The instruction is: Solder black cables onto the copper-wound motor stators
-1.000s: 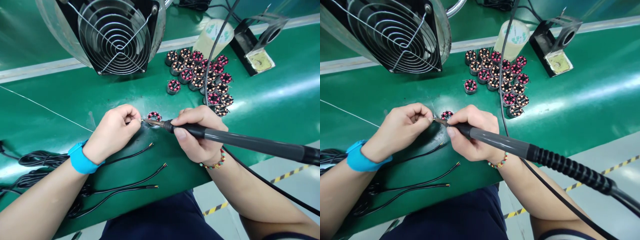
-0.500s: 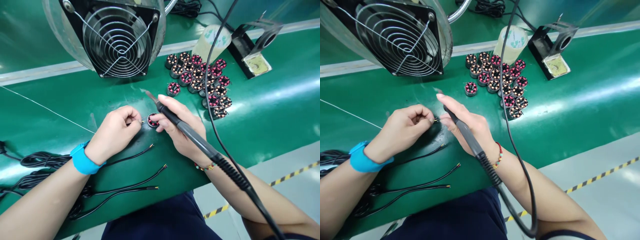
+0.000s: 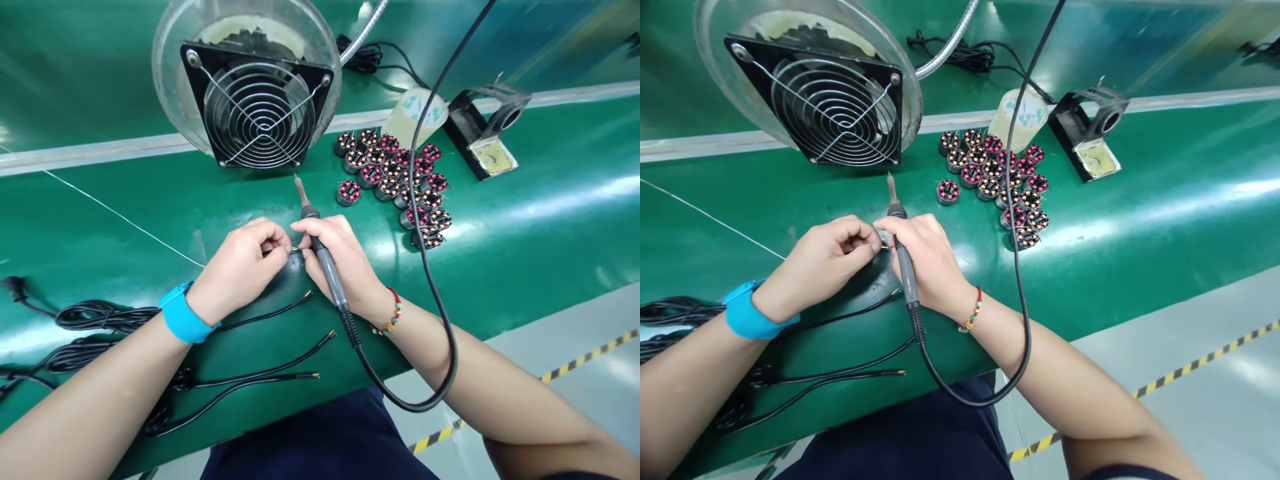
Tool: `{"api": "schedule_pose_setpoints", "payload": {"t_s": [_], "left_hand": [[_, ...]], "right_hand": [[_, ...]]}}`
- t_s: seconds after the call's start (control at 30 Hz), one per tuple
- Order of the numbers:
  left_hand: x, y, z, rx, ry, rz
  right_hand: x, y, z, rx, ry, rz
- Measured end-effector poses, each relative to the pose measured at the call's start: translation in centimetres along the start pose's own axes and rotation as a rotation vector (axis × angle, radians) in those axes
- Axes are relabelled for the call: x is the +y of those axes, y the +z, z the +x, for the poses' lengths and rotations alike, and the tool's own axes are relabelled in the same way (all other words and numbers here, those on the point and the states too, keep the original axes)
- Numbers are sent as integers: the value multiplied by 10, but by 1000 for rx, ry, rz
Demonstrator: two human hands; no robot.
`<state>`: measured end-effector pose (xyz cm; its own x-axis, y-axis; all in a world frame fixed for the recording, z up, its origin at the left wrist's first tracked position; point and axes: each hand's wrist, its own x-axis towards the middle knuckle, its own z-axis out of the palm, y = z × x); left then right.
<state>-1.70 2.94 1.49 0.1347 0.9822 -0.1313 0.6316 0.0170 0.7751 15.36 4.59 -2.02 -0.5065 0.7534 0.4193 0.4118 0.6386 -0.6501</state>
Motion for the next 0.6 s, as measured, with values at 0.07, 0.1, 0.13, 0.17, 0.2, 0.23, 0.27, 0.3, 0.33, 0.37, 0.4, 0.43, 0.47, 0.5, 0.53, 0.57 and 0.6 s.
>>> {"api": "schedule_pose_setpoints", "payload": {"t_s": [0.07, 0.1, 0.13, 0.17, 0.2, 0.23, 0.27, 0.3, 0.33, 0.37, 0.4, 0.43, 0.47, 0.5, 0.53, 0.57, 0.6], "left_hand": [[-1, -2, -1, -35, -27, -49], [-1, -2, -1, -58, -54, -86], [-2, -3, -1, -80, -84, -130], [-2, -4, -1, -98, -113, -173], [-1, -4, 0, -110, -136, -213], [-1, -5, 0, -117, -153, -246], [0, -5, 0, -122, -166, -271], [0, -5, 0, -124, -176, -288], [1, -5, 0, -127, -182, -296], [1, -5, 0, -127, -183, -298], [1, -4, 0, -127, -181, -297], [0, -4, 0, -129, -174, -295], [0, -3, 0, -130, -163, -293], [-1, -2, 0, -127, -148, -294], [-2, -2, 0, -121, -132, -295], [-3, -2, -1, -113, -113, -295], [-4, -1, -1, -105, -93, -292]], "right_hand": [[1, 0, 0, 40, -19, -44], [2, 0, -1, 58, -24, -60], [2, -1, -1, 70, -26, -66], [2, -2, -2, 74, -27, -64], [2, -2, -3, 70, -26, -56], [2, -3, -4, 60, -24, -45], [1, -4, -5, 48, -23, -35], [0, -4, -6, 36, -21, -30], [-1, -4, -6, 27, -18, -27], [-1, -3, -6, 23, -15, -26], [-2, -3, -6, 23, -13, -26], [-2, -2, -6, 28, -11, -24], [-2, -1, -6, 36, -10, -20], [-3, -1, -6, 43, -11, -14], [-3, 0, -5, 47, -12, -4], [-3, 0, -5, 49, -10, 6], [-3, 0, -5, 49, -6, 18]]}}
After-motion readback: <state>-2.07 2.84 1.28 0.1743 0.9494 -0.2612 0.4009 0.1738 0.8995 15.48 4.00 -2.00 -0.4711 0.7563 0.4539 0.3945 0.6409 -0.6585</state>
